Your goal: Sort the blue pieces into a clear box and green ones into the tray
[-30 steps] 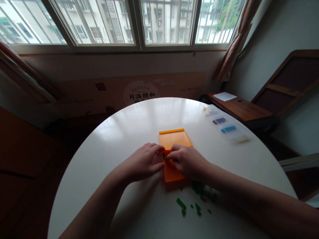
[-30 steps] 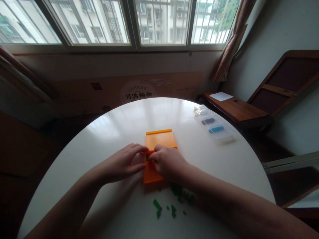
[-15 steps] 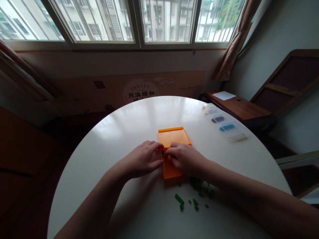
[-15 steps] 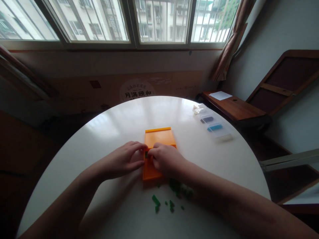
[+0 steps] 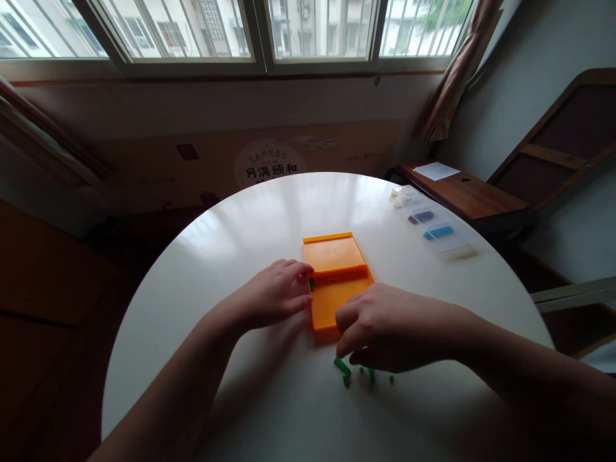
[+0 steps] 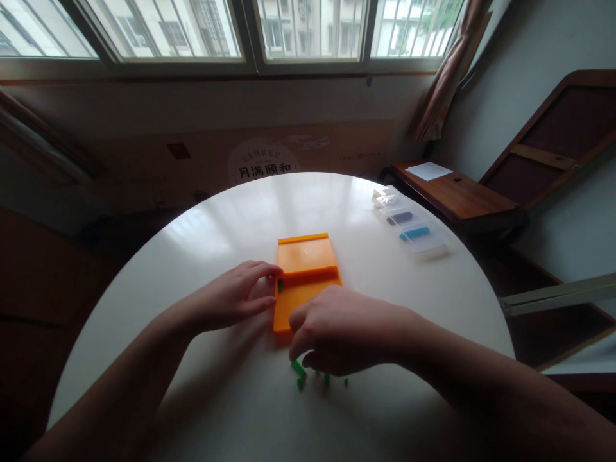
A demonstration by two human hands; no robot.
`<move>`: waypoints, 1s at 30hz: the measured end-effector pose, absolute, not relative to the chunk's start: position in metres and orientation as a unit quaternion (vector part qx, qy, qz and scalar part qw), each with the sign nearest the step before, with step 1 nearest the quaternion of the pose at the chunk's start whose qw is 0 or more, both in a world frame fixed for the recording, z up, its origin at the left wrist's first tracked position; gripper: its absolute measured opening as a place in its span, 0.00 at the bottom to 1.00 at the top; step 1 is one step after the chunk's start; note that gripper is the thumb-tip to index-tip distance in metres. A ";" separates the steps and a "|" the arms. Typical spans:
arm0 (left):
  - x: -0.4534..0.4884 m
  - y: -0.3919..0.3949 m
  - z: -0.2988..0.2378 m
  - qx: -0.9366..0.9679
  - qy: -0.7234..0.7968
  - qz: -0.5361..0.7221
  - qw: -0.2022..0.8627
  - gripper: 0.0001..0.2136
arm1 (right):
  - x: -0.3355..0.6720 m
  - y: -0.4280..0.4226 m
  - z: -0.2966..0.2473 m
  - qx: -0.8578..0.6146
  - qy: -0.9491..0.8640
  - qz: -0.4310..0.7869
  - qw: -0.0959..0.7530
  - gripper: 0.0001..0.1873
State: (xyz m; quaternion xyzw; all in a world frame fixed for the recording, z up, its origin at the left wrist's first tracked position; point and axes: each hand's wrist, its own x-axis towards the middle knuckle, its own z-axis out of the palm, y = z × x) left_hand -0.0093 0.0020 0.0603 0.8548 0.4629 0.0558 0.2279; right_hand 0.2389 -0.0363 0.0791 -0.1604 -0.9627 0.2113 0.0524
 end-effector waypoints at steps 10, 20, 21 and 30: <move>-0.009 0.002 0.060 0.854 0.466 0.059 0.223 0.23 | 0.233 -0.040 0.070 -0.152 -0.969 0.192 0.016 0.05; -0.008 0.001 0.063 0.855 0.465 0.053 0.223 0.22 | 0.234 -0.037 0.076 -0.153 -0.969 0.194 0.026 0.03; -0.008 0.001 0.063 0.856 0.465 0.053 0.222 0.22 | 0.237 -0.034 0.078 -0.157 -0.966 0.203 0.039 0.02; -0.011 0.005 0.057 0.866 0.454 0.057 0.202 0.21 | 0.250 0.008 0.058 -0.311 -0.938 0.108 0.109 0.09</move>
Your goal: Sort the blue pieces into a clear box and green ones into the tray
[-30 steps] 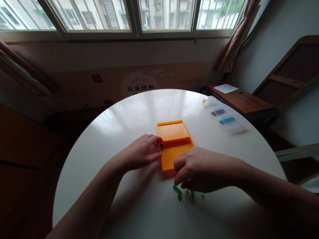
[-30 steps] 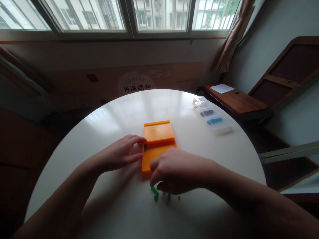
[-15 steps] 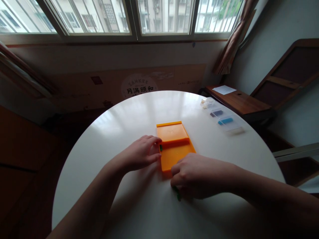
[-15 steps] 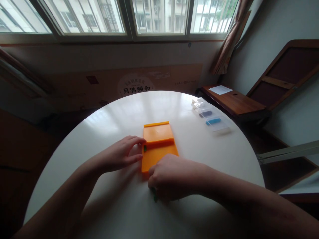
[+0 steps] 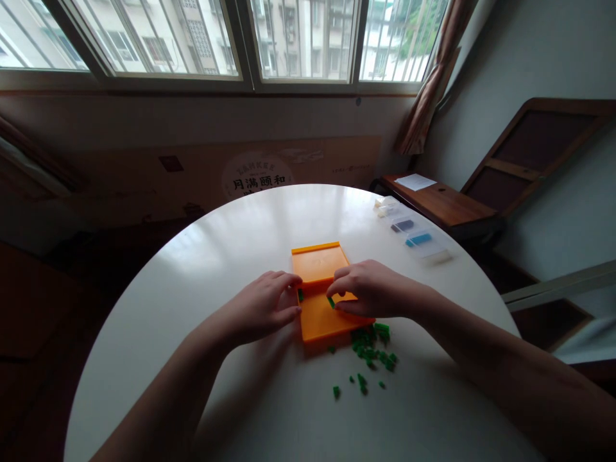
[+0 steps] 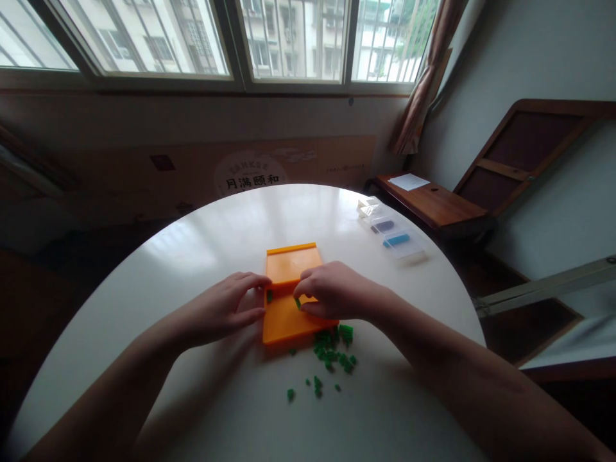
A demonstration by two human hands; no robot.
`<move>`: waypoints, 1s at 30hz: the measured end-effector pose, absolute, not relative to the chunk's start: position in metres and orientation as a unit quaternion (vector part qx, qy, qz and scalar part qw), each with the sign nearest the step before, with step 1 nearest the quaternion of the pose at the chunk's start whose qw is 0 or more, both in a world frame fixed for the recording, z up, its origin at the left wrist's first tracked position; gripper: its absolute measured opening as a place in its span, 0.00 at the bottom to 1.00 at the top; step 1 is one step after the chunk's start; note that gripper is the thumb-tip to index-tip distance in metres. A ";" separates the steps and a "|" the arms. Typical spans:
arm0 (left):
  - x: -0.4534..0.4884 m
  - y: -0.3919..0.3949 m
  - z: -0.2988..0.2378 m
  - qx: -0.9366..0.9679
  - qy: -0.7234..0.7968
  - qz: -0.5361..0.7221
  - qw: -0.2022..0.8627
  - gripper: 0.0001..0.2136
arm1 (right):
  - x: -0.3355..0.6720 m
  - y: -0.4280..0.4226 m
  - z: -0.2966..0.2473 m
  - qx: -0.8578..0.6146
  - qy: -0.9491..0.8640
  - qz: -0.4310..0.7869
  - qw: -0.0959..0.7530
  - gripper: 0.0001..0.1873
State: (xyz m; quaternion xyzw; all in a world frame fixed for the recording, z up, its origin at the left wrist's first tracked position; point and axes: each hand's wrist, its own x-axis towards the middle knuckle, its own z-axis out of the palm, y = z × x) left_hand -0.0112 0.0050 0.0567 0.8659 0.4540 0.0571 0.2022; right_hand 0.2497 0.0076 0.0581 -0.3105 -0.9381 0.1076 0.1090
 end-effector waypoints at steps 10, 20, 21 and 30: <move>-0.010 0.004 0.057 0.863 0.454 0.067 0.211 0.21 | 0.235 0.004 0.045 -0.340 -0.928 0.061 0.140 0.11; -0.008 0.002 0.060 0.863 0.458 0.063 0.204 0.21 | 0.230 0.008 0.030 -0.326 -0.930 0.074 0.154 0.10; -0.008 0.002 0.060 0.863 0.459 0.062 0.202 0.21 | 0.228 0.008 0.029 -0.328 -0.929 0.073 0.157 0.10; -0.009 0.001 0.058 0.864 0.456 0.070 0.200 0.20 | 0.224 0.007 0.027 -0.349 -0.918 0.090 0.164 0.11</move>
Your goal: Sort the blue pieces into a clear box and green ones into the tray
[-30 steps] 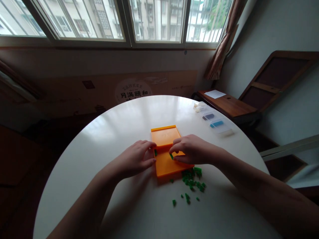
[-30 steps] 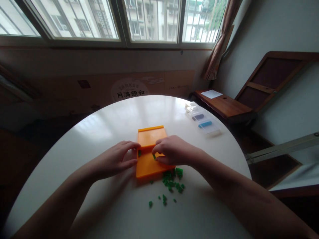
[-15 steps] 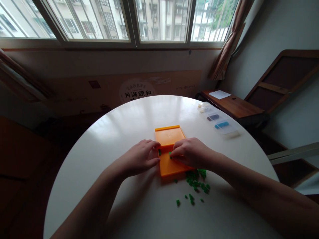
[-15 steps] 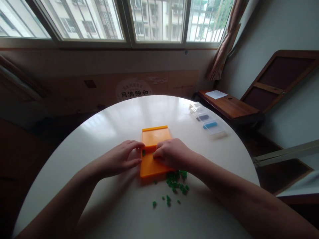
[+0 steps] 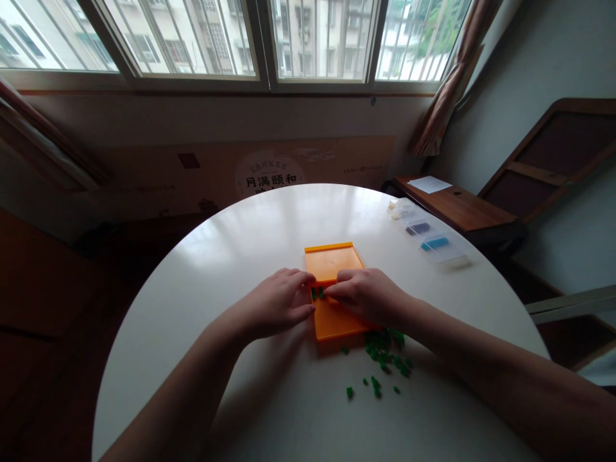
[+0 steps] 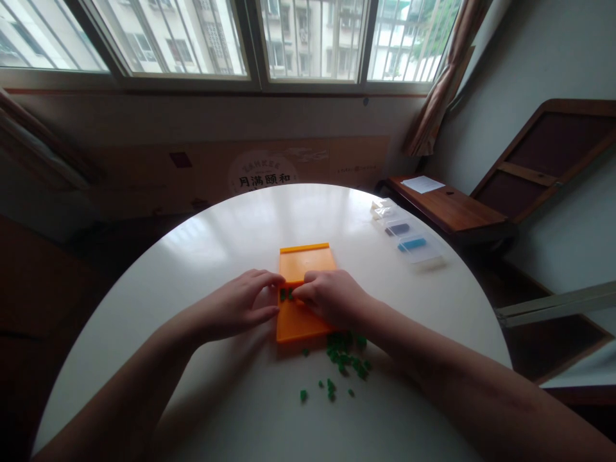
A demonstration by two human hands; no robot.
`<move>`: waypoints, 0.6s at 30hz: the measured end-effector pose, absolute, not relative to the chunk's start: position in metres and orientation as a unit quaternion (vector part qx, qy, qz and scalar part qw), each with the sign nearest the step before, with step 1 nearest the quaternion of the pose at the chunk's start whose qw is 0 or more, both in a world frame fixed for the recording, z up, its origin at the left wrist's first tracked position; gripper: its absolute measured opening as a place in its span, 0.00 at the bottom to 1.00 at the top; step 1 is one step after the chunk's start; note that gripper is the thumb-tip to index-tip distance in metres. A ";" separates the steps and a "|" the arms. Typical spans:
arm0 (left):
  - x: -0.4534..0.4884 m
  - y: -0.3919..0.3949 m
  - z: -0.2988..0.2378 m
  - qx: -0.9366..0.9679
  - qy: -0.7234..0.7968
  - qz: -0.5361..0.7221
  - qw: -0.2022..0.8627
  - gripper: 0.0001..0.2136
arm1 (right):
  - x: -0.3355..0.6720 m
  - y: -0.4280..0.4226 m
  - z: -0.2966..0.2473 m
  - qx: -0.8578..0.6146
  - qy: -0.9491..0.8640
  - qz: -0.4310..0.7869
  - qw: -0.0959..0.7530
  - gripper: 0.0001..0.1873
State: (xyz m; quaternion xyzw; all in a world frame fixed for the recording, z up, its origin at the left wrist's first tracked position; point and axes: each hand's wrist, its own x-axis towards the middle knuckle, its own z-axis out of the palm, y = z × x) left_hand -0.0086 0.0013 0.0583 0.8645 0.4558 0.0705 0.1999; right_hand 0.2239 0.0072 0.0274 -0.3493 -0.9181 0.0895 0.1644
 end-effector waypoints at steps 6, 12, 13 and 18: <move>-0.010 0.002 0.055 0.867 0.450 0.070 0.203 0.21 | 0.217 0.008 0.027 -0.352 -0.917 0.094 0.164 0.09; -0.010 0.002 0.057 0.865 0.453 0.069 0.206 0.21 | 0.216 0.008 0.027 -0.356 -0.915 0.095 0.164 0.09; -0.010 0.002 0.058 0.864 0.453 0.068 0.206 0.21 | 0.216 0.008 0.027 -0.355 -0.915 0.097 0.165 0.09; -0.009 0.002 0.058 0.865 0.452 0.068 0.207 0.21 | 0.218 0.008 0.030 -0.355 -0.916 0.099 0.160 0.10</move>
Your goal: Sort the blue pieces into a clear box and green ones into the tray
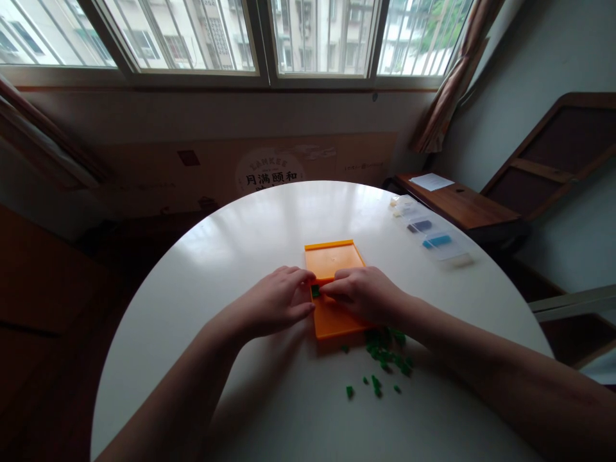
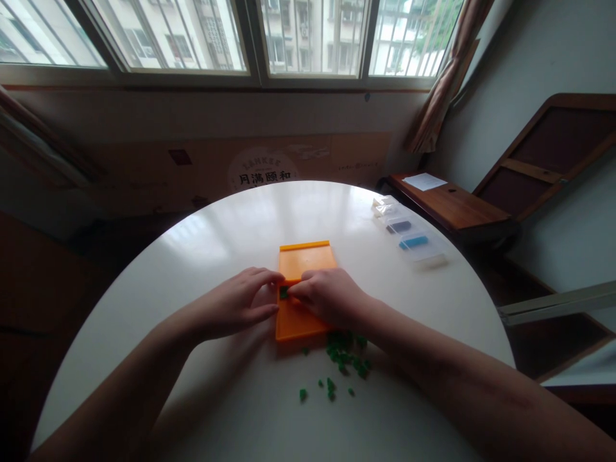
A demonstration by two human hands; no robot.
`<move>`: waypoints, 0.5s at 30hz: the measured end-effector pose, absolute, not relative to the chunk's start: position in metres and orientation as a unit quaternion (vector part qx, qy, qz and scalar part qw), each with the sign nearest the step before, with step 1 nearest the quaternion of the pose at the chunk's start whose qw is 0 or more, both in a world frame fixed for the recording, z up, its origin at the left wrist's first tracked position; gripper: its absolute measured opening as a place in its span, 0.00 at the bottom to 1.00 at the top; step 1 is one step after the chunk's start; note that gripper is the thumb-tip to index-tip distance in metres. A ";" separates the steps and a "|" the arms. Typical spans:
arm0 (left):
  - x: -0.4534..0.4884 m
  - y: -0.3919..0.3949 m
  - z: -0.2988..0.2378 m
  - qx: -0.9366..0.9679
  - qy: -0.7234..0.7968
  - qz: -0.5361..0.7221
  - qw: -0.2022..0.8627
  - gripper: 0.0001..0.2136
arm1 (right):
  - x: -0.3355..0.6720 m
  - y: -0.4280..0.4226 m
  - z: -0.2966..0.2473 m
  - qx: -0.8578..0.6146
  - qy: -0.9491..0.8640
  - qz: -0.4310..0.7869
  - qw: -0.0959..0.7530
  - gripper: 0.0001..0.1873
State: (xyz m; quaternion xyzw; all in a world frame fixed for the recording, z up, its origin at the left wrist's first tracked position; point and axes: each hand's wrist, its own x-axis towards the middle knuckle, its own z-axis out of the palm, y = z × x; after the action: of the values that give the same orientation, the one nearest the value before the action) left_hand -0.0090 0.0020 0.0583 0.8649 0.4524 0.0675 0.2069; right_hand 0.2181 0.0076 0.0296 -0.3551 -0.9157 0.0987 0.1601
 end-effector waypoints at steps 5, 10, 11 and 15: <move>-0.010 0.002 0.058 0.863 0.453 0.064 0.213 0.21 | 0.219 0.007 0.032 -0.356 -0.916 0.095 0.158 0.10; -0.010 0.002 0.059 0.861 0.458 0.058 0.215 0.21 | 0.217 0.007 0.032 -0.346 -0.919 0.097 0.161 0.10; -0.010 0.003 0.059 0.861 0.458 0.058 0.215 0.21 | 0.216 0.007 0.031 -0.345 -0.920 0.093 0.161 0.10; -0.011 0.003 0.059 0.863 0.454 0.059 0.215 0.21 | 0.218 0.006 0.034 -0.357 -0.916 0.071 0.167 0.11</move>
State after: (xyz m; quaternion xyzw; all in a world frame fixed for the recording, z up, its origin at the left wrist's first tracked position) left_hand -0.0105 0.0031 0.0590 0.8627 0.4538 0.0586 0.2152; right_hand 0.2179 0.0058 0.0339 -0.3575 -0.9161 0.0705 0.1674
